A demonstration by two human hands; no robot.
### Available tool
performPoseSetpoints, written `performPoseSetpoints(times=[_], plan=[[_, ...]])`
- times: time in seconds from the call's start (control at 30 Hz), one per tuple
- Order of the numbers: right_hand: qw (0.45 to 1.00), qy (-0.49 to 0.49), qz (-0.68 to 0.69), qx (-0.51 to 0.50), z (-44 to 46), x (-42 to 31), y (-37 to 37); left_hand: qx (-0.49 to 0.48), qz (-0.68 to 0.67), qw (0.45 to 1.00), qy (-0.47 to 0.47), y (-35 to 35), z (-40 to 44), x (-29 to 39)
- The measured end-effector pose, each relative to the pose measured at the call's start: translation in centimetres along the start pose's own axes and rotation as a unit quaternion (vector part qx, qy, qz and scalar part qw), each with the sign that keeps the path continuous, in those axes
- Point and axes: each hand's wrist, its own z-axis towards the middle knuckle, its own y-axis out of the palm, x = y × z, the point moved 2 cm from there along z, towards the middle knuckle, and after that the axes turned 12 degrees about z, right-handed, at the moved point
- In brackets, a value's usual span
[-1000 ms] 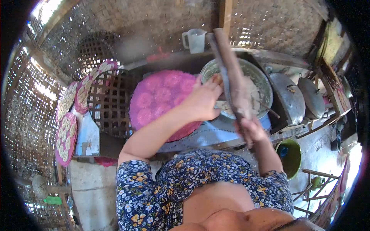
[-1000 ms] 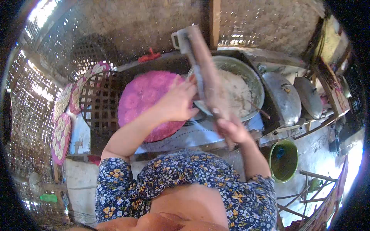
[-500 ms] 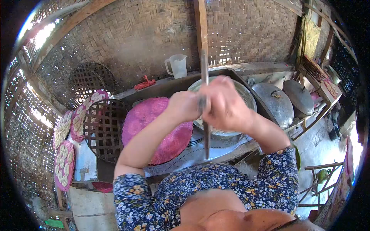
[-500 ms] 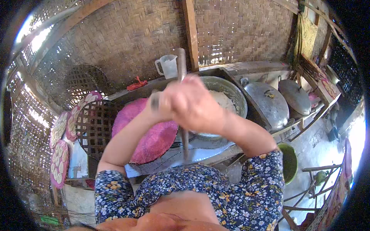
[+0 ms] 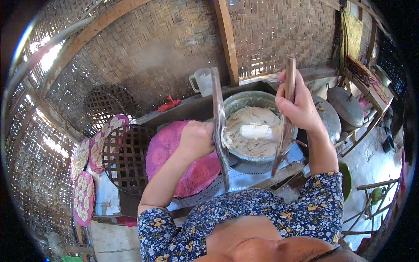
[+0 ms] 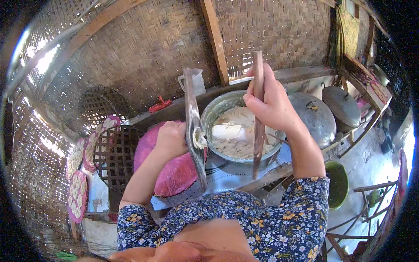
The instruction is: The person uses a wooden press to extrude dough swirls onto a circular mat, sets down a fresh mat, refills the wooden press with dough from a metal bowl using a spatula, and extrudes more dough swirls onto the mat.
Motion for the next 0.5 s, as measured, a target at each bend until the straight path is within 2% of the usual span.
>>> performPoseSetpoints(times=[0.13, 0.27, 0.3, 0.4, 0.43, 0.47, 0.5], plan=[[1.0, -0.02, -0.015, 0.019, 0.4, 1.4, 0.0, 0.006, -0.028, 0.998, 0.048, 2.4, 1.2, 0.1], [0.997, -0.028, -0.063, 0.034, 0.9, 1.6, 0.3, 0.005, -0.054, 0.998, 0.043, 2.8, 2.4, 0.6], [0.995, -0.039, -0.064, 0.065, 0.9, 1.6, -0.3, 0.007, -0.064, 0.997, 0.036, 3.1, 2.4, 0.6], [0.969, -0.088, 0.024, 0.23, 1.0, 3.7, -3.5, -0.052, -0.221, 0.97, -0.088, 5.0, 1.5, -1.3], [0.945, -0.149, 0.111, 0.27, 0.9, 4.4, -4.1, -0.078, -0.333, 0.931, -0.124, 5.0, 1.1, -1.6], [0.908, -0.209, 0.196, 0.307, 0.7, 5.4, -4.7, -0.08, -0.39, 0.912, -0.101, 6.2, 0.5, -2.3], [0.859, -0.264, 0.277, 0.339, 0.3, 6.2, -5.1, -0.098, -0.5, 0.853, -0.115, 7.6, 0.2, -2.4]])
